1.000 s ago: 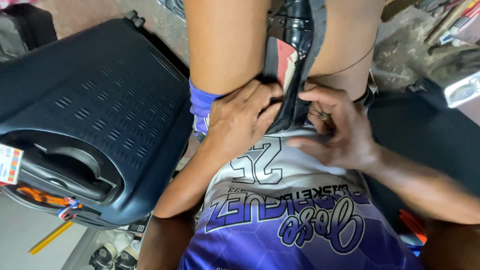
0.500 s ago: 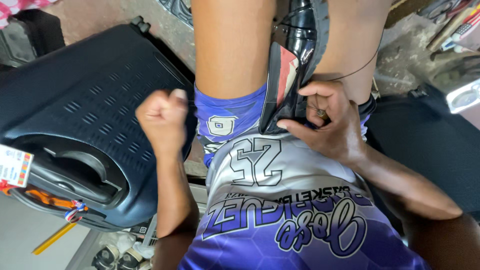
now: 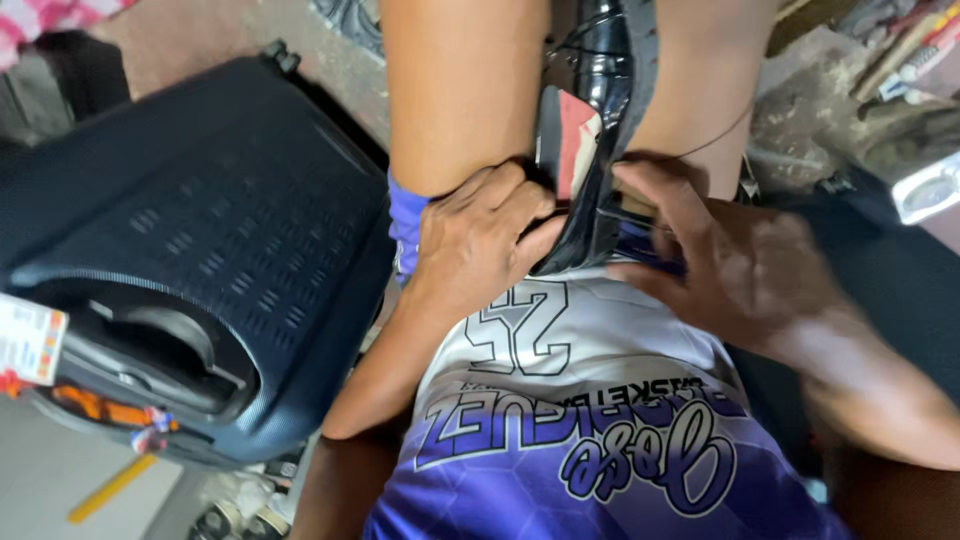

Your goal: The person stitches the sole of a black shoe using a needle and thread. They repeatedly push the needle through the sole and pull the thread to secure the sole to the shoe upper.

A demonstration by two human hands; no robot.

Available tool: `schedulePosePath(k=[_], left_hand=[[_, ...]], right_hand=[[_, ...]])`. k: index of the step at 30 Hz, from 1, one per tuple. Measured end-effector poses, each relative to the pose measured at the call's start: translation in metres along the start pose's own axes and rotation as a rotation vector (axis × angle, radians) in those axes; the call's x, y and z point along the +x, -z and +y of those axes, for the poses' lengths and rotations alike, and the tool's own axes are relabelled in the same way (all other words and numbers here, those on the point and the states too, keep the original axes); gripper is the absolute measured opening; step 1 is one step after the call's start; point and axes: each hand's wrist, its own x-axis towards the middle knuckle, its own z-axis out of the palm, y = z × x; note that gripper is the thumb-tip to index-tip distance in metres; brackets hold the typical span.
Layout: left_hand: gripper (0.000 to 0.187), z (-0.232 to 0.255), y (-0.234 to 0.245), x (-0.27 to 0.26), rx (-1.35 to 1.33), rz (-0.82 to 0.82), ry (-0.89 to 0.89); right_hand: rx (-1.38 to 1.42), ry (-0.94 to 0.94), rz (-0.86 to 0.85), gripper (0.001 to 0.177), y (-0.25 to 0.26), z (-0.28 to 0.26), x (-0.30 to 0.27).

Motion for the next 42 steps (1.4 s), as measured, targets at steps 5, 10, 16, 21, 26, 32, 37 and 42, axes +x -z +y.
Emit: schedulePosePath(k=[5,10,16,21,26,32,37,42], left_hand=[[0.027,-0.008,-0.01,-0.005,0.06,0.028,-0.035],[0.023,-0.009,-0.014,-0.009,-0.049,0.112,-0.04],[0.029,-0.012,-0.023,-0.012,-0.345,0.376,0.069],[0.02,-0.01,-0.009,-0.008,-0.392,0.112,0.115],[0.024,-0.005,0.009,0.0,-0.311,-0.061,0.097],[0.023,-0.005,0.007,0.007,-0.143,-0.069,0.041],[0.04,-0.009,0.004,0.005,-0.138,-0.045,0.063],[0.047,-0.01,0.004,0.006,-0.189,-0.015,0.075]], right_hand=[[-0.114,-0.091,-0.135,0.084,0.015,0.01,-0.004],[-0.002,-0.036,0.197,0.066,-0.009,0.003,0.011],[-0.006,-0.077,0.043,0.042,-0.012,0.003,0.011],[0.298,0.033,0.052,0.021,0.001,0.015,0.02],[0.833,-0.022,0.208,0.021,0.011,0.007,0.017],[1.328,-0.144,0.303,0.022,-0.018,0.003,0.007],[1.375,-0.025,0.241,0.021,-0.032,0.0,0.017],[1.179,-0.162,0.137,0.018,-0.03,-0.002,0.017]])
